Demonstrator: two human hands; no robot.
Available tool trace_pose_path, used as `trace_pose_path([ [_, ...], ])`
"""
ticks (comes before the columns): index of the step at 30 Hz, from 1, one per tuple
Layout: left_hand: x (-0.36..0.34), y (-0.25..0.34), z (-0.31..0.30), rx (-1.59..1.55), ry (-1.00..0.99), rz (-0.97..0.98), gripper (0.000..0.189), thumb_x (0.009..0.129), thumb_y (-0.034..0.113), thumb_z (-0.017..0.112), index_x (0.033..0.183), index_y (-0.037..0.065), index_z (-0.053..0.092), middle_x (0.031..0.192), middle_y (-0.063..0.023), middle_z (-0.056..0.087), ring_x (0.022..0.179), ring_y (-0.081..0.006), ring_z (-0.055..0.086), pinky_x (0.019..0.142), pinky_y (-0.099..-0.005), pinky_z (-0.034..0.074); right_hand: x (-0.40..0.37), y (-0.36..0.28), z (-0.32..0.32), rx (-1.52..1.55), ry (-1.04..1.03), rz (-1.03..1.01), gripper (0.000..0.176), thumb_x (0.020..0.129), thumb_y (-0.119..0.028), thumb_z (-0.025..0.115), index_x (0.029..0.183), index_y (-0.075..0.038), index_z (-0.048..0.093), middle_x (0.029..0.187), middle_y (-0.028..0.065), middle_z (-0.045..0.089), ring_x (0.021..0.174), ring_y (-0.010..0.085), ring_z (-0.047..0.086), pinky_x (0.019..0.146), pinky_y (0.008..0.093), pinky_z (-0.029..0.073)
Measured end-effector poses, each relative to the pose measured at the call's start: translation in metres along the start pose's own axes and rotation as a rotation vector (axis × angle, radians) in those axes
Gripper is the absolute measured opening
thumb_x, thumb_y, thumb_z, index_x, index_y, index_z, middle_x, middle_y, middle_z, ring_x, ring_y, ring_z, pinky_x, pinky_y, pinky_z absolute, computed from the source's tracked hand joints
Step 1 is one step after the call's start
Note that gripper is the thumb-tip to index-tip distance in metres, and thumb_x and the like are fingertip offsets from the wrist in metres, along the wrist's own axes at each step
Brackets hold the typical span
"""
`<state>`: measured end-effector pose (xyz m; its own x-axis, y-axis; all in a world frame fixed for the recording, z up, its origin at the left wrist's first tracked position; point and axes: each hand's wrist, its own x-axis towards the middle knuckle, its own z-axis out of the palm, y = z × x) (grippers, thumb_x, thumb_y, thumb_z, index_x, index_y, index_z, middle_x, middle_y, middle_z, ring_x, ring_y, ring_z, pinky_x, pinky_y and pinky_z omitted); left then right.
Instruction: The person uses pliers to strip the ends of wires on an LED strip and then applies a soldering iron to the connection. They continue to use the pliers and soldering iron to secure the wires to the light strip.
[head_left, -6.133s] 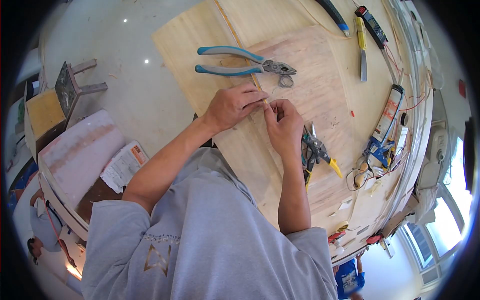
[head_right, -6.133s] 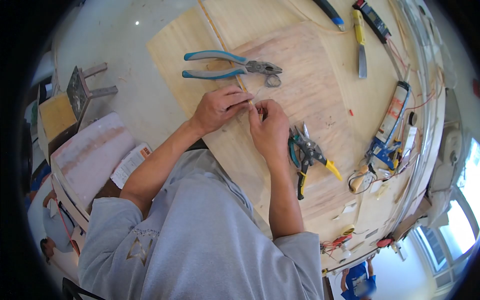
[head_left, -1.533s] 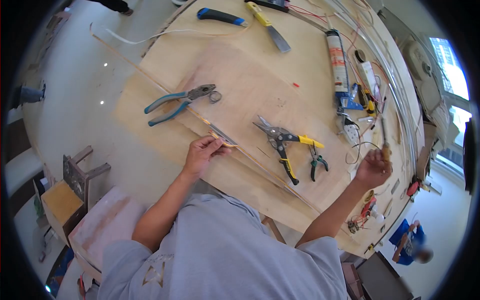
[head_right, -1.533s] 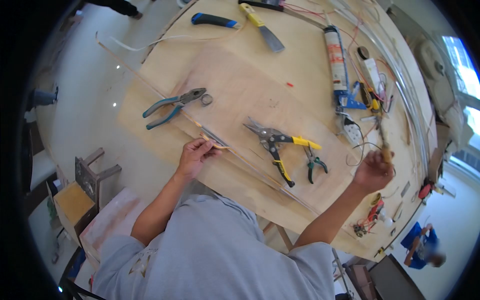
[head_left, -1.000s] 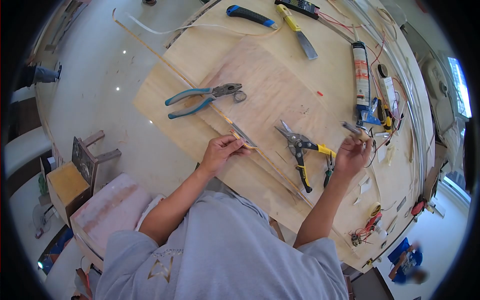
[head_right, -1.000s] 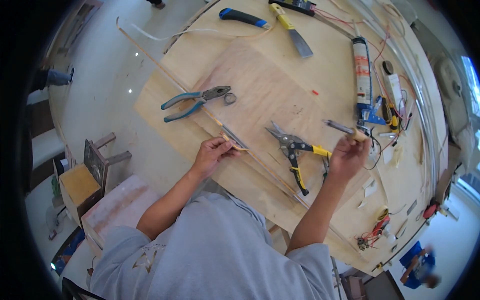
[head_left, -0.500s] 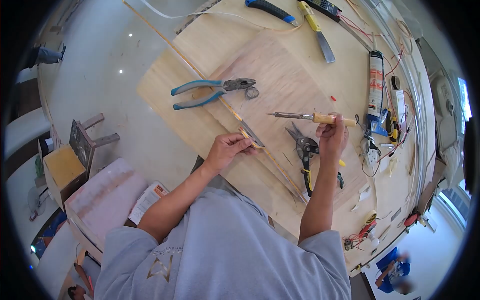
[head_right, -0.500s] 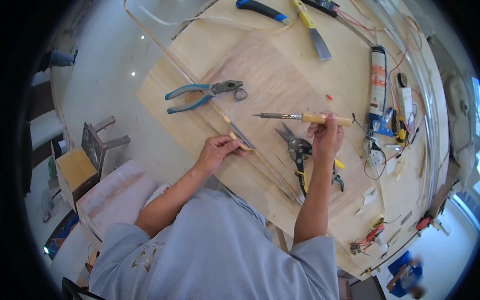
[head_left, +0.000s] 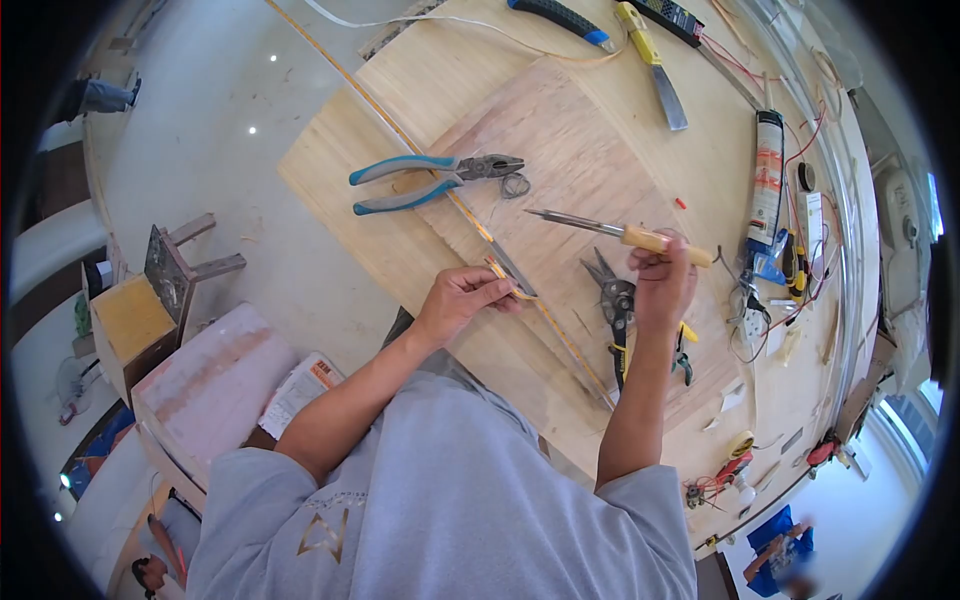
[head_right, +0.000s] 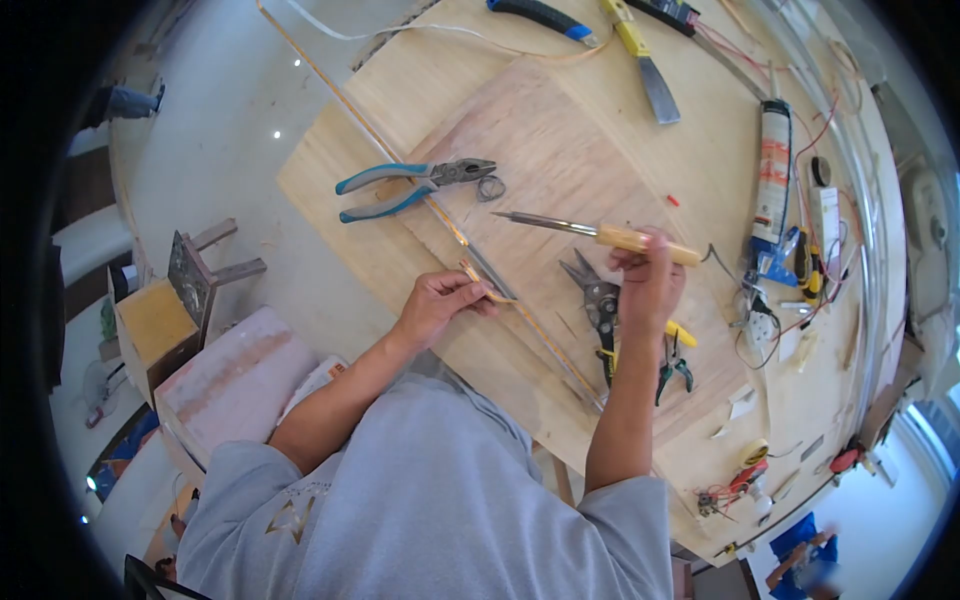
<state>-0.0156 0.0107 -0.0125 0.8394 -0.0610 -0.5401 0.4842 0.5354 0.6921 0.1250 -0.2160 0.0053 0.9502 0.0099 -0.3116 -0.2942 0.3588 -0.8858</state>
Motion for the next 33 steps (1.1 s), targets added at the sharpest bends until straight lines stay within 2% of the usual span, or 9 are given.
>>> trace_pose_path([
  [2,-0.002,0.003,0.0,0.023,0.029,-0.008,0.021,0.091,0.013,0.06,0.096,-0.006,0.065,0.087,-0.0132,0.068,0.079,-0.0198,0.068,0.073,-0.0287,0.055,-0.001,0.009,0.002,-0.062,-0.071,-0.03,0.031,0.095,-0.029,0.05,0.092,0.001,0.057,0.074,0.0093,0.058,0.057,0.0167,0.054,0.051,0.0301,0.044],
  [5,0.0,0.001,0.004,0.047,0.034,-0.022,0.021,0.091,0.012,0.06,0.097,-0.007,0.065,0.088,-0.0132,0.068,0.079,-0.0205,0.068,0.074,-0.0299,0.055,0.009,-0.001,-0.027,0.179,0.052,-0.072,0.029,0.094,-0.029,0.051,0.086,-0.002,0.055,0.071,0.0096,0.059,0.058,0.0172,0.056,0.051,0.0288,0.045],
  [8,-0.001,-0.001,0.003,0.019,0.03,-0.013,0.02,0.091,0.012,0.059,0.098,-0.006,0.064,0.088,-0.0131,0.067,0.078,-0.0211,0.067,0.075,-0.0316,0.055,0.024,-0.02,-0.077,0.249,0.172,-0.205,0.029,0.095,-0.031,0.05,0.081,-0.005,0.052,0.067,0.0086,0.058,0.057,0.017,0.057,0.048,0.0268,0.045],
  [12,-0.002,-0.001,0.003,0.013,0.047,-0.018,0.02,0.091,0.013,0.059,0.098,-0.005,0.064,0.087,-0.0125,0.067,0.077,-0.0204,0.067,0.075,-0.0318,0.055,0.027,-0.032,-0.101,-0.055,0.346,-0.176,0.029,0.096,-0.034,0.047,0.081,-0.01,0.051,0.063,0.0048,0.056,0.051,0.0164,0.053,0.046,0.0285,0.043],
  [14,-0.002,0.0,0.004,0.017,0.051,-0.018,0.02,0.091,0.013,0.059,0.099,-0.005,0.064,0.087,-0.0125,0.068,0.077,-0.0205,0.067,0.074,-0.032,0.055,0.028,-0.026,-0.114,0.001,0.348,-0.19,0.028,0.096,-0.034,0.049,0.081,-0.01,0.051,0.062,0.0043,0.055,0.05,0.0156,0.052,0.045,0.0278,0.042],
  [21,-0.001,-0.002,0.002,0.006,0.034,-0.012,0.02,0.091,0.012,0.058,0.1,-0.005,0.064,0.089,-0.0138,0.068,0.077,-0.0216,0.068,0.074,-0.0323,0.055,0.027,-0.028,-0.119,-0.108,0.459,-0.204,0.028,0.094,-0.035,0.055,0.082,-0.01,0.051,0.06,0.0022,0.054,0.048,0.0099,0.049,0.039,0.0227,0.038],
  [33,-0.001,-0.002,0.002,-0.003,0.029,-0.013,0.02,0.092,0.011,0.057,0.101,-0.006,0.063,0.09,-0.0146,0.068,0.077,-0.0214,0.068,0.074,-0.0313,0.055,0.027,-0.033,-0.115,-0.131,0.508,-0.182,0.028,0.094,-0.034,0.055,0.082,-0.009,0.052,0.06,0.0019,0.052,0.047,0.0096,0.047,0.039,0.0213,0.037],
])
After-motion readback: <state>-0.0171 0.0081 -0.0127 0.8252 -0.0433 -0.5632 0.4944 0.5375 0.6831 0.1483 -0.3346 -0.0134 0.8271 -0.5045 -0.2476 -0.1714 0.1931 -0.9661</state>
